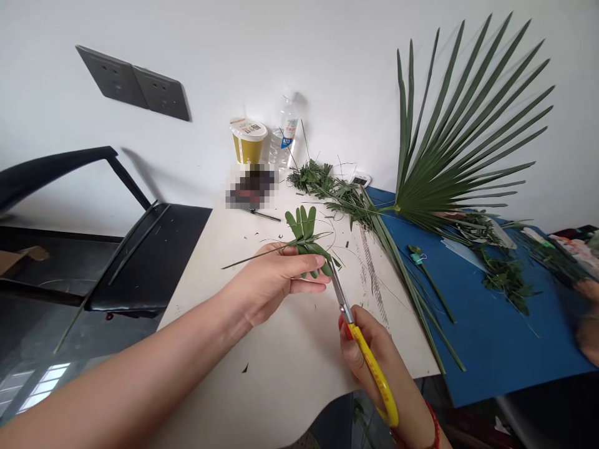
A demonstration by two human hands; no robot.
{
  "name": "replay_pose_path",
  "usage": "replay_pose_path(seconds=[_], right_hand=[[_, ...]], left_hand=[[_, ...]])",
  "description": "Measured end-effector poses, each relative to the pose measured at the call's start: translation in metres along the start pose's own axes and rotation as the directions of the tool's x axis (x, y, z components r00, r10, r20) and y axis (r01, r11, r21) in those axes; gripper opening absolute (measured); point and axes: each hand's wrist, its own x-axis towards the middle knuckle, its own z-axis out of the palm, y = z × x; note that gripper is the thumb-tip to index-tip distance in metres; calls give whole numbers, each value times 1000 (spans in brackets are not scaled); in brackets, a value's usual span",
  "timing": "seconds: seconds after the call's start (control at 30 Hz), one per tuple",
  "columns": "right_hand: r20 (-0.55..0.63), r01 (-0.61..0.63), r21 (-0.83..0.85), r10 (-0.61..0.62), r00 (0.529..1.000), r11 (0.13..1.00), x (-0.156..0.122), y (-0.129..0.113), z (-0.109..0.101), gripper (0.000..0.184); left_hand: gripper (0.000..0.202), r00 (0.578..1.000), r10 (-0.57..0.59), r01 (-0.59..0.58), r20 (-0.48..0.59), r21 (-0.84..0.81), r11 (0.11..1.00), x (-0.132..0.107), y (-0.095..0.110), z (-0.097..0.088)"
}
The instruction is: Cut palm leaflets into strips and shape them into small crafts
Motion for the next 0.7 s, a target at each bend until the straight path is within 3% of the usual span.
replay_pose_path(seconds=[0.1, 0.2, 0.3, 0.43, 0.7], right_hand=[[16, -30, 33, 29, 999, 999, -7, 7, 0, 43], [-63, -36, 84, 41, 997, 996, -8, 12, 1, 40], [-222, 66, 97, -43, 974, 993, 3, 3, 3, 37], [-407, 198, 152, -122, 905, 968, 29, -21, 5, 29], [-433, 270, 267, -135, 891, 925, 59, -37, 12, 24]], left_hand=[[15, 995, 55, -56, -85, -8, 998, 0, 0, 0], [13, 986, 108, -103, -126, 43, 994, 2, -4, -1], [12, 982, 159, -146, -103, 121, 982, 3, -9, -2], [15, 983, 165, -149, -80, 174, 973, 3, -14, -2], [16, 991, 132, -133, 23, 258, 957, -3, -12, 2]])
